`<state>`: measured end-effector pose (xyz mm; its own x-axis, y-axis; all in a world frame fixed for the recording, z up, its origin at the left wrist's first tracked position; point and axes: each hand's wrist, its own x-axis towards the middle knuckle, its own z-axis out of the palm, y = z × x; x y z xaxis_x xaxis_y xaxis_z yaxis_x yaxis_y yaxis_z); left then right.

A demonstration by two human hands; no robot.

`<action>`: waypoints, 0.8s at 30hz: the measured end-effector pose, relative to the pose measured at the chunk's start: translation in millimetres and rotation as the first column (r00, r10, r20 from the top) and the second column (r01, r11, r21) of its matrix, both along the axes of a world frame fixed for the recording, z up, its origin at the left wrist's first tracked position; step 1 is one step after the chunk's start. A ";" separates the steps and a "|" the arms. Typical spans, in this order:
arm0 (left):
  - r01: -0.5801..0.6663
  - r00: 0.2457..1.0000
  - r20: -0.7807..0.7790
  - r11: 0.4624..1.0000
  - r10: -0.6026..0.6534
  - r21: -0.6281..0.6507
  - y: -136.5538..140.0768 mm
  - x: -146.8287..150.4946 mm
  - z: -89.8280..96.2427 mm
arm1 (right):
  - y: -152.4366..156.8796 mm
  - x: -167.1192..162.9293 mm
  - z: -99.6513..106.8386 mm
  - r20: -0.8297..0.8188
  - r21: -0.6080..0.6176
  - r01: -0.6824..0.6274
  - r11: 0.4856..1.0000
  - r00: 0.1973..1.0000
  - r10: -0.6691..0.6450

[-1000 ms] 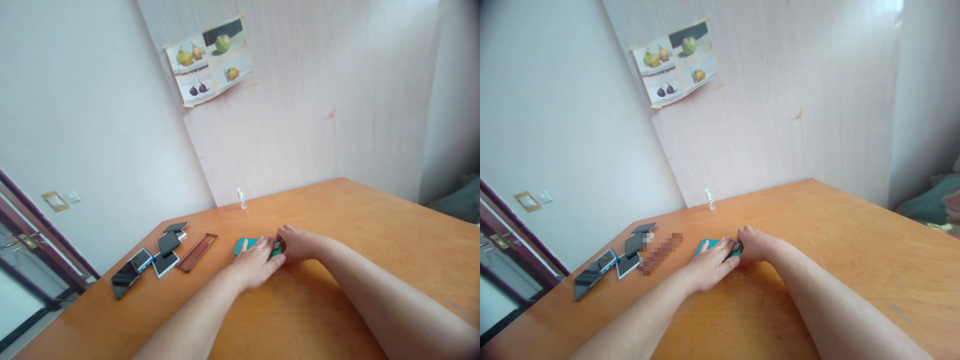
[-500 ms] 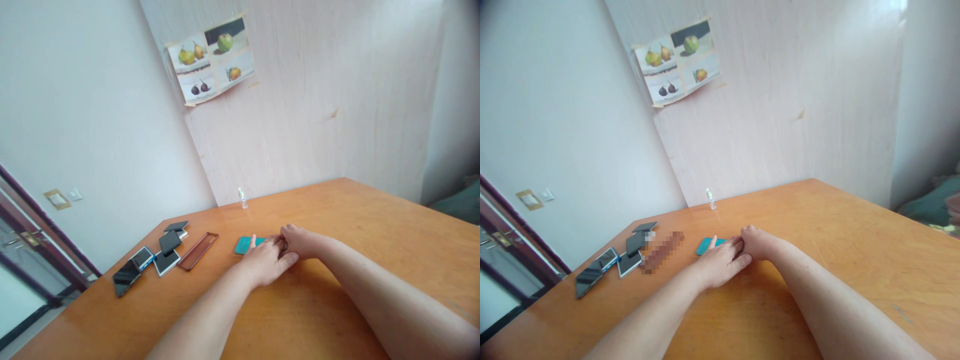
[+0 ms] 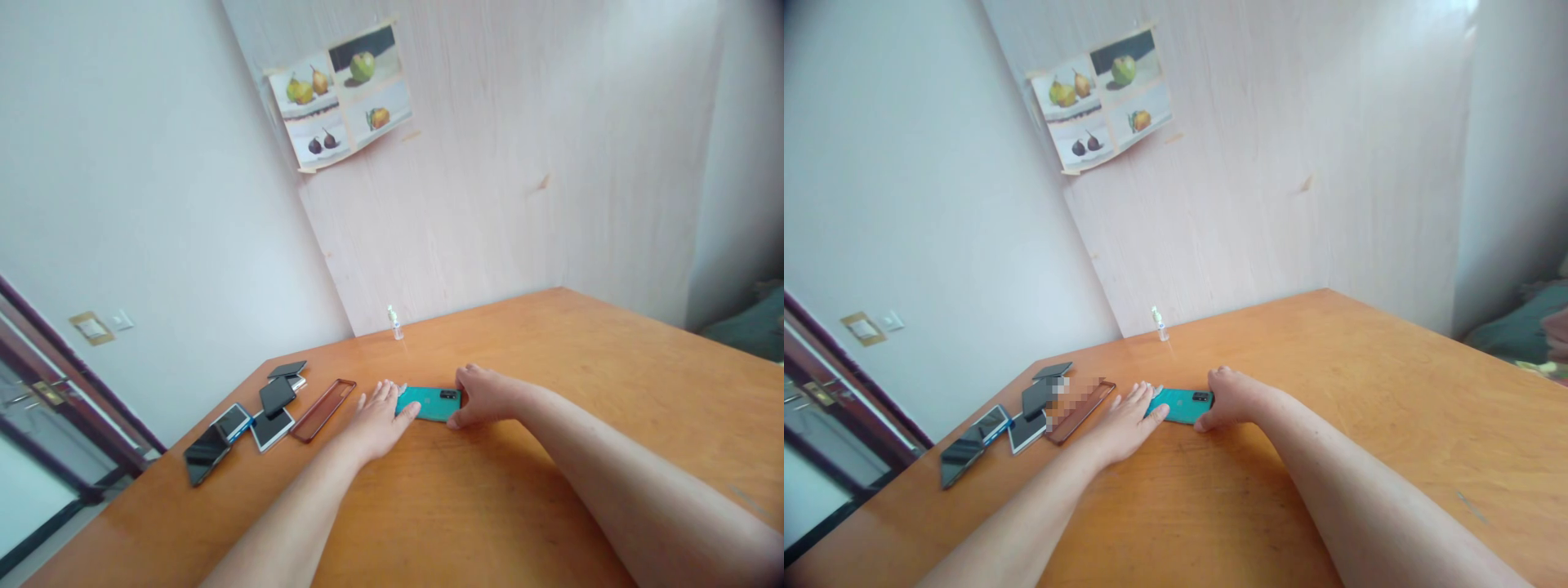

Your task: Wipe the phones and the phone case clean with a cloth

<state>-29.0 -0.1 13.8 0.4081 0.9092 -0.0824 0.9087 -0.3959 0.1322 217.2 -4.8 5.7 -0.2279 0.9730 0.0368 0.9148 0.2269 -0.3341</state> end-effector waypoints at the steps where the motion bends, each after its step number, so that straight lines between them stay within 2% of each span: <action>1: 0.019 1.000 0.007 1.000 -0.020 0.014 -3.6 4.4 -2.6 | -0.3 -0.2 0.0 0.004 0.003 0.002 1.000 1.000 -0.002; 6: 0.204 0.975 0.085 0.979 -0.204 0.004 -28.8 33.6 -5.8 | -1.8 -0.1 0.0 -0.009 0.020 -0.013 1.000 1.000 0.013; 9: 0.253 0.953 0.179 0.967 -0.246 -0.019 -34.4 40.4 1.0 | -1.5 2.3 0.8 -0.037 0.008 -0.011 1.000 0.999 0.012; 13: 0.115 0.935 0.334 0.993 -0.118 0.029 -16.3 23.3 5.3 | 1.4 7.4 1.6 -0.045 -0.011 -0.008 1.000 0.999 0.007; 15: 0.037 0.921 0.388 0.999 -0.037 0.007 -3.7 7.4 3.0 | 3.4 10.0 0.8 -0.049 -0.013 -0.007 1.000 0.999 0.006; 18: -0.001 0.917 0.398 0.999 0.020 -0.046 8.0 -13.6 -4.1 | 6.3 13.9 -2.1 -0.062 -0.002 0.003 1.000 0.998 -0.003; 21: -0.013 0.922 0.386 0.999 0.030 -0.048 10.8 -22.2 -11.4 | 9.2 17.8 -5.7 -0.071 0.029 0.031 0.999 0.997 -0.029; 24: 0.037 0.913 0.407 0.999 -0.034 0.002 11.2 -21.8 -15.5 | 11.3 18.7 -6.9 -0.064 0.076 0.054 0.996 0.997 -0.049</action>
<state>-50.7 11.1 -1.7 0.4396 0.8934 0.0925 0.7611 -0.4252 0.4898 235.8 6.5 -1.1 -0.1728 0.9770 0.1250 0.9039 0.2077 -0.3739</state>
